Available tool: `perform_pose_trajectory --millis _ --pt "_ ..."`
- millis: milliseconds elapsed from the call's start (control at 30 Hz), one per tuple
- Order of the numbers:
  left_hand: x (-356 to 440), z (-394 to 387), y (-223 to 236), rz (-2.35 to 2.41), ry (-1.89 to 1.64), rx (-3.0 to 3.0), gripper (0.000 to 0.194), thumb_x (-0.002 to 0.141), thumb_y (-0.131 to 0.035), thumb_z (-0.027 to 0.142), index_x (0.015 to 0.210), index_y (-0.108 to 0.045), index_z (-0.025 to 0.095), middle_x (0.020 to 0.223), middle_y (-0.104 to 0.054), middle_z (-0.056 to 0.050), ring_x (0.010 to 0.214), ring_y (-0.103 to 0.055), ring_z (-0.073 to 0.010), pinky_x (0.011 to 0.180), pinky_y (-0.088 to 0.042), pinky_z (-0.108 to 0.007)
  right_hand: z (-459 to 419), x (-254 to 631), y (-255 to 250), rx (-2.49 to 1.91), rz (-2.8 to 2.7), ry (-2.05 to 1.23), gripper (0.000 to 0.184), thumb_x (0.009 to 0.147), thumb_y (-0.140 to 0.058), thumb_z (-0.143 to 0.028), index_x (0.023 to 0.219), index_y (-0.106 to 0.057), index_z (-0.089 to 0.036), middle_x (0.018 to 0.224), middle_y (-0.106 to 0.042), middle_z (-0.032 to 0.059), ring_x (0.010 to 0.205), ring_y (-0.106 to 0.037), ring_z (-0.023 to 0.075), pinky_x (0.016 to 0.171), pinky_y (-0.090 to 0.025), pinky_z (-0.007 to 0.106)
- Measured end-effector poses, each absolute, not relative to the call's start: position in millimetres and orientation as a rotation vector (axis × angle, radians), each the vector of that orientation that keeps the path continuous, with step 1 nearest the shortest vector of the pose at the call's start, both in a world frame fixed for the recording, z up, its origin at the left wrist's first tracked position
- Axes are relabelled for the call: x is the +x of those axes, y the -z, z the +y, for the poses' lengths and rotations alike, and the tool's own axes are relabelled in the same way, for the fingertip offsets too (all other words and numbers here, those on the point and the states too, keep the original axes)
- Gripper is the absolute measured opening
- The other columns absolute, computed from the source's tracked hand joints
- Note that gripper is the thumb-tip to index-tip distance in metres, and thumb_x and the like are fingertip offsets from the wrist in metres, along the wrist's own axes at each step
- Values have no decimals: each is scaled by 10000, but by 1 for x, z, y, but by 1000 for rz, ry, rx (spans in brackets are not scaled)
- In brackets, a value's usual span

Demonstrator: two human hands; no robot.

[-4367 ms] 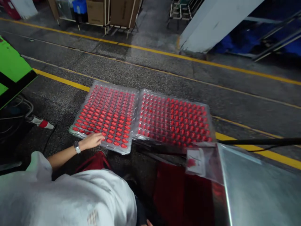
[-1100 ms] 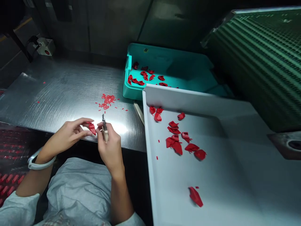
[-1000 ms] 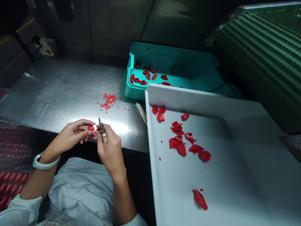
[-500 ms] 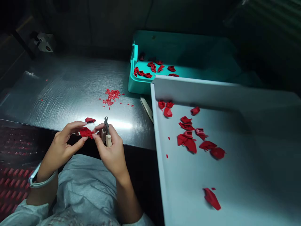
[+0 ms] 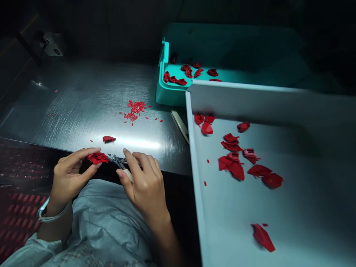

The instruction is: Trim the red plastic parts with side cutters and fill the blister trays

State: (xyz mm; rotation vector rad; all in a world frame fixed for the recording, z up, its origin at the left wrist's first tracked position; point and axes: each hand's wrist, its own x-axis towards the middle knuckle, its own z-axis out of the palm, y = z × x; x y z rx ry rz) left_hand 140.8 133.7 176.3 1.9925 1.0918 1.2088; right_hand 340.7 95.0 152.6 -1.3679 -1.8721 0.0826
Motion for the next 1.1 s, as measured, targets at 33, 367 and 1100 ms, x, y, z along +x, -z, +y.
perform_pose_trajectory --millis 33,367,1100 --pt "142 133 -176 1097 -1215 1989 346 893 -724 65 1195 -762 230 1035 -818 -23 889 -774 -139 859 -622 -217 95 341 -154 -1378 -1886 -43 441 1135 -387 -382 1273 -682 -84 990 -691 137 841 -644 249 738 -508 371" --pt "151 129 -172 1048 -1292 1924 387 857 -771 30 1186 -778 235 1001 -810 -21 899 -752 -127 863 -604 -209 94 340 -159 -1381 -1911 18 401 1131 -437 -376 1232 -688 -81 943 -717 111 819 -632 232 731 -465 357" --pt "154 123 -169 996 -1392 1874 393 840 -838 120 1195 -783 279 960 -821 -13 875 -747 -159 797 -638 -286 87 353 -167 -1367 -1954 -30 322 1100 -529 -403 1297 -682 -199 995 -730 99 851 -644 256 716 -441 386"
